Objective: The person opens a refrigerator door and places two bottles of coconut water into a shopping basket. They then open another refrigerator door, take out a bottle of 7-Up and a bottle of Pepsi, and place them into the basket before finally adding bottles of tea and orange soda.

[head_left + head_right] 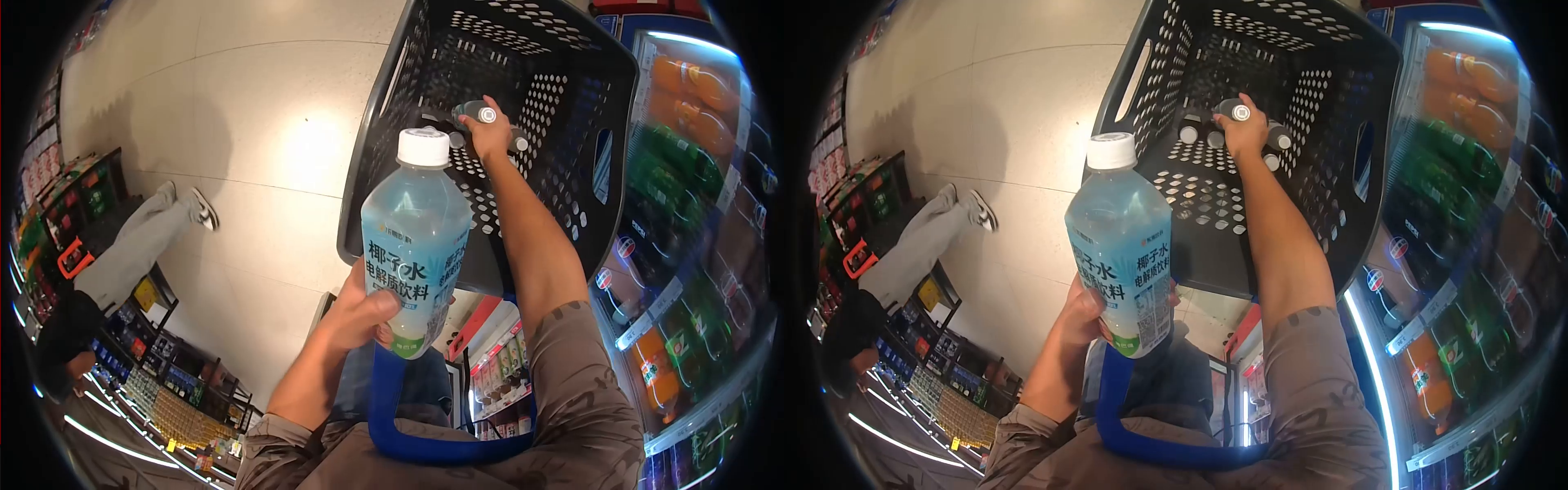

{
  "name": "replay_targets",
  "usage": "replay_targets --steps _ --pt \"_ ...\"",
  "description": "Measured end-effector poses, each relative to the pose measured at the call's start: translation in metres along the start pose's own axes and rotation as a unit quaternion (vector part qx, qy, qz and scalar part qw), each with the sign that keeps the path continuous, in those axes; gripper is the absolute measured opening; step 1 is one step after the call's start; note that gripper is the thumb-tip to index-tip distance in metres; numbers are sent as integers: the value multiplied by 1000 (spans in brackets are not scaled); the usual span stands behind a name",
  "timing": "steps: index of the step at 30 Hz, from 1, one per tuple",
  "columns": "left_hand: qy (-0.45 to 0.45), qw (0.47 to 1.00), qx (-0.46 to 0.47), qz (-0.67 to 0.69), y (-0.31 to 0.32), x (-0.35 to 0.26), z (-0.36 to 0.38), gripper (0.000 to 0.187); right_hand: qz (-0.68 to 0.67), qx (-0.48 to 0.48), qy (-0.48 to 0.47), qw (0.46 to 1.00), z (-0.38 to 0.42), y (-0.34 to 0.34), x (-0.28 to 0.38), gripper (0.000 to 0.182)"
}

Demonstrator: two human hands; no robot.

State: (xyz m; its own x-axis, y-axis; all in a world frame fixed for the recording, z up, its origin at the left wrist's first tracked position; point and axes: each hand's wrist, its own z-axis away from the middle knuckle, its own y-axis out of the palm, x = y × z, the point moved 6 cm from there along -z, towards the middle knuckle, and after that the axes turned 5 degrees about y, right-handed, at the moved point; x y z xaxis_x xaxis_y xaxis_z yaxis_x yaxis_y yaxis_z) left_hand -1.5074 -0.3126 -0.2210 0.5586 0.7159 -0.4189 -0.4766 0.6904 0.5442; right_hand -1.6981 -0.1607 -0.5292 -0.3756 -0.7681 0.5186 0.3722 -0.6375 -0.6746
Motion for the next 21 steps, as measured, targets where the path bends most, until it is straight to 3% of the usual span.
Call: replay_targets --steps 1,4,7,13,16,21 --pt "3 1000 8 -9 1 2 1 101 -41 5 38 998 15 -6 8 73" --pt "11 1000 16 -2 0 7 7 100 -99 -28 8 995 32 -3 3 71" --pt "1 1000 -28 -9 -7 13 14 105 -100 -24 15 995 39 0 -3 70" --pt "-32 999 -34 -18 -23 19 28 112 -102 -16 33 994 63 8 -18 70" --pt "-15 999 -22 -27 -26 17 35 101 -98 -27 36 994 76 11 -20 71" --pt "-50 998 2 -25 -39 32 40 104 -87 -40 37 995 76 26 -28 70"
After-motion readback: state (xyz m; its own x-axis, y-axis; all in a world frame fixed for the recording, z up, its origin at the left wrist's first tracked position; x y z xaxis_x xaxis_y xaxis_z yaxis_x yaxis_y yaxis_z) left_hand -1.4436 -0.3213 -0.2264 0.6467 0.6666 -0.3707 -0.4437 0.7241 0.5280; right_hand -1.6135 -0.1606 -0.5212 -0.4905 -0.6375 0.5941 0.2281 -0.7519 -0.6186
